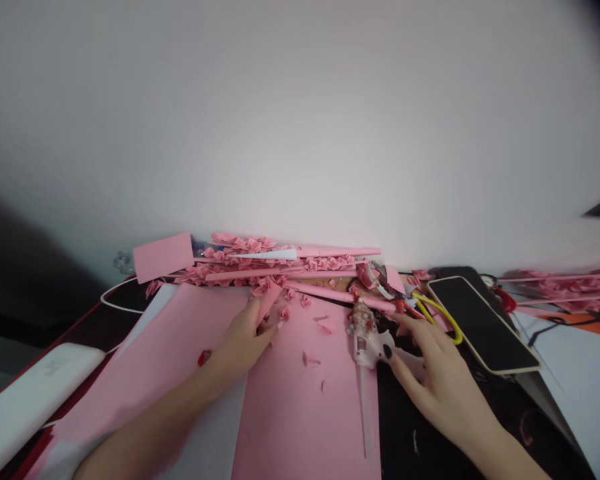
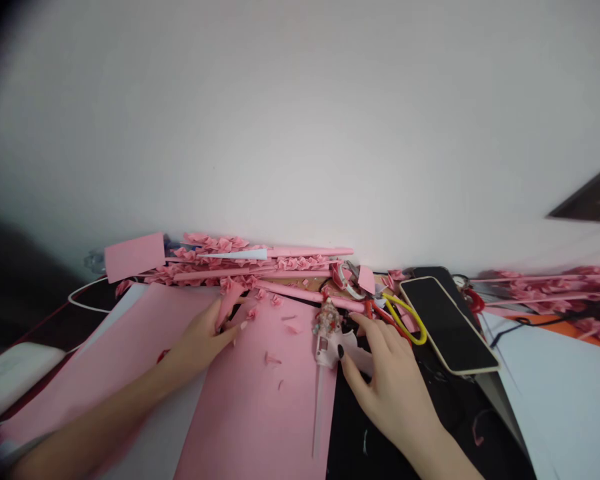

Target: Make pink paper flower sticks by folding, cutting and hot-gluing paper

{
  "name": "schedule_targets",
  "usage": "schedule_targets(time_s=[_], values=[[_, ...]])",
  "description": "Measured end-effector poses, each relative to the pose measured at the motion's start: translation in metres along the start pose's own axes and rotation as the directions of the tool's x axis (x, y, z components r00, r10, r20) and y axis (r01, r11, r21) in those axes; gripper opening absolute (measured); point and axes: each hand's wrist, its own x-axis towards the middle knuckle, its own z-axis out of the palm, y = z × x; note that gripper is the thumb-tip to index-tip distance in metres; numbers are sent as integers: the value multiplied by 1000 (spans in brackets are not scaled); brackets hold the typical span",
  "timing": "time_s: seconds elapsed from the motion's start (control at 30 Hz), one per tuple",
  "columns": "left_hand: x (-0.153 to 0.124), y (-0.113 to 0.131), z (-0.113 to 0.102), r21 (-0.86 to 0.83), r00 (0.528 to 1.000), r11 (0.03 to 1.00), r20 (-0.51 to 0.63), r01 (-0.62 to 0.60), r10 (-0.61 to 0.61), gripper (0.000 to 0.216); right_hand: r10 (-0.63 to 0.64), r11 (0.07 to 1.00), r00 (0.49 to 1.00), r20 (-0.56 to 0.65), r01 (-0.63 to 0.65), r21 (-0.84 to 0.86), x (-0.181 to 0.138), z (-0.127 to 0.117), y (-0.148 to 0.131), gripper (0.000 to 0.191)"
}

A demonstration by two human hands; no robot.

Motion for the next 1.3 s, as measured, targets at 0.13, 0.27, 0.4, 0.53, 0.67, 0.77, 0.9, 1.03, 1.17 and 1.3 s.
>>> schedule_targets(time_s=[0.13,0.27,0.4,0.53,0.67,0.77,0.9,1.03,1.17,1.3], values=[[3,3,4,18,1000,1000,30,-2,2,34,-19,998,1000,-14,19,62,-2,1,-5,36],[4,4,5,23,999,1000,40,-4,3,26,-17,990,999,33,12,143,-6,4,-10,29],[2,6,4,40,999,999,35,-24,23,24,-17,978,999,48,7,208,-8,6,-15,28],[-3,8,6,-27,996,996,32,-88,88,20,-39,961,999,10,35,274,-8,7,-18,25],[-14,8,14,-221,983,969,122,-107,137,18,-106,931,994,5,97,351,-11,10,-26,24],[-27,11,21,-309,955,949,257,-66,150,18,-183,889,983,6,163,428,-14,14,-36,25],[-40,18,28,-382,884,924,422,-28,201,15,-235,840,970,56,173,514,-22,21,-50,23],[-47,17,33,-396,851,918,479,-7,213,15,-257,815,957,138,137,563,-30,28,-59,20],[-49,10,36,-339,857,940,475,-31,199,17,-258,771,953,157,105,628,-33,32,-62,19],[-49,9,38,-478,833,878,496,25,246,17,-236,740,962,135,88,666,-33,36,-61,18]])
